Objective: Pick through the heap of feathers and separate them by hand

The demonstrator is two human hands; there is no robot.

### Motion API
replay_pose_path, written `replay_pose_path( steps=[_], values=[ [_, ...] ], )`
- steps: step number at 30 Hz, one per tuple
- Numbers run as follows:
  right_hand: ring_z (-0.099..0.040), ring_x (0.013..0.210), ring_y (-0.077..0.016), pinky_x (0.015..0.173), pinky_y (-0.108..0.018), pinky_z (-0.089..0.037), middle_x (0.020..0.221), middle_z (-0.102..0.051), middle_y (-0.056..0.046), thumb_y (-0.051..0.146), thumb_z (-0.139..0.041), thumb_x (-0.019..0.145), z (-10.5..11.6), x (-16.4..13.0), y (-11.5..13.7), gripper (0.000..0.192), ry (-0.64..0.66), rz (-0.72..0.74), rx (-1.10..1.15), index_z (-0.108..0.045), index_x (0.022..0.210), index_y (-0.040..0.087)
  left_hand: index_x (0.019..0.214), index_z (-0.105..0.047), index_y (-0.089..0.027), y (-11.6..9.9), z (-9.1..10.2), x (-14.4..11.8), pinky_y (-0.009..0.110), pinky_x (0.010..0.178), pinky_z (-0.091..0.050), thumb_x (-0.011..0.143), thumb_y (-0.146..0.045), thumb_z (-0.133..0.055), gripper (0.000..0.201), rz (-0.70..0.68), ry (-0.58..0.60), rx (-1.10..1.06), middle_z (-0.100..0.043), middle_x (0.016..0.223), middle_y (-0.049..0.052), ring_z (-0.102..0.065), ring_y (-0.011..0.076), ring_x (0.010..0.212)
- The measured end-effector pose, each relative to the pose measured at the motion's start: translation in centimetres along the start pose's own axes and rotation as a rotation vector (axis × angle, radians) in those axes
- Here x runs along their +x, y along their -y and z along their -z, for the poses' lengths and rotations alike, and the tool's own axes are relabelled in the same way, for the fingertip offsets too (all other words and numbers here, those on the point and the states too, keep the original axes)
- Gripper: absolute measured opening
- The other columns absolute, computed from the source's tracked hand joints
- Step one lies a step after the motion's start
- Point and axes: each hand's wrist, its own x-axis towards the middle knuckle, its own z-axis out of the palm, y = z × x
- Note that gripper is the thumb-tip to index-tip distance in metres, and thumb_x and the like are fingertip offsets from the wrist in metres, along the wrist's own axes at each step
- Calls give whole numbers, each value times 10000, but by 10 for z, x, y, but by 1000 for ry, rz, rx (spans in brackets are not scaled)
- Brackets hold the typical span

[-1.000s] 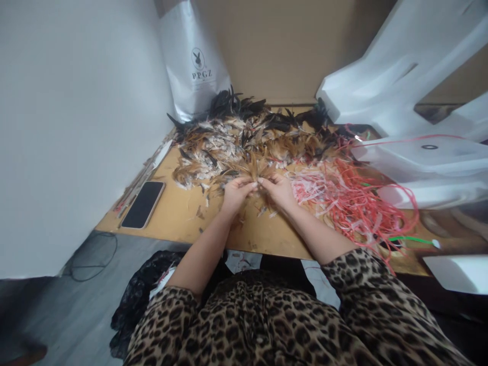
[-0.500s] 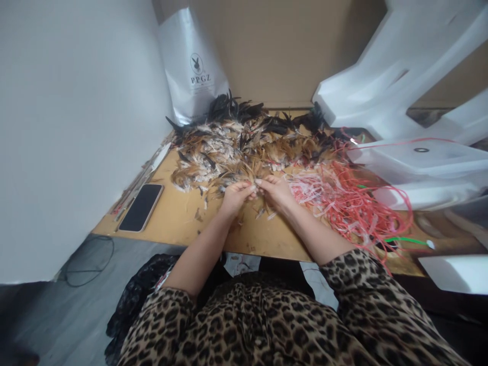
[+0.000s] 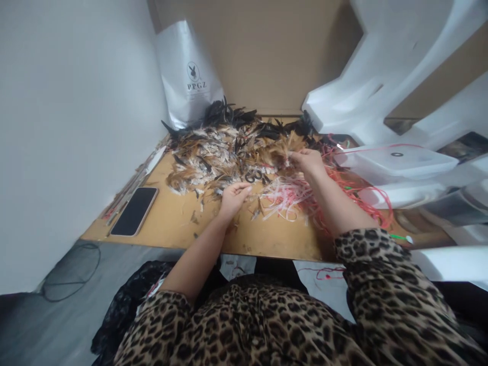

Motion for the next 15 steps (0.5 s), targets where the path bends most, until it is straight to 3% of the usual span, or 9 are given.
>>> replay_pose_path(
  steps=[3, 8, 15],
  values=[
    [-358, 383, -65, 375, -217, -272, 386, -433, 30, 432, -751, 472, -7, 11, -13, 388, -21, -115, -50, -477, 485, 159, 807, -657, -112, 1, 1, 1, 207, 508, -450, 628, -387, -690, 329, 2, 3, 13, -642, 606, 40, -578, 98, 537],
    [-384, 343, -84, 354, -223, -274, 370, -458, 17, 367, -725, 506, -23, 12, -30, 305, -36, -192, -118, -510, 491, 152, 771, -659, -113, 2, 3, 2, 196, 485, -436, 623, -402, -692, 326, -17, 15, 19, -638, 602, 36, -556, 84, 506],
    [-444, 412, -104, 438, -227, -337, 357, -456, 7, 299, -642, 606, -18, 20, -44, 192, -7, -101, -501, -566, 517, 147, 755, -666, -120, 1, 3, 2, 183, 480, -436, 633, -402, -685, 308, -17, 24, 18, -633, 597, 33, -570, 86, 523]
  ],
)
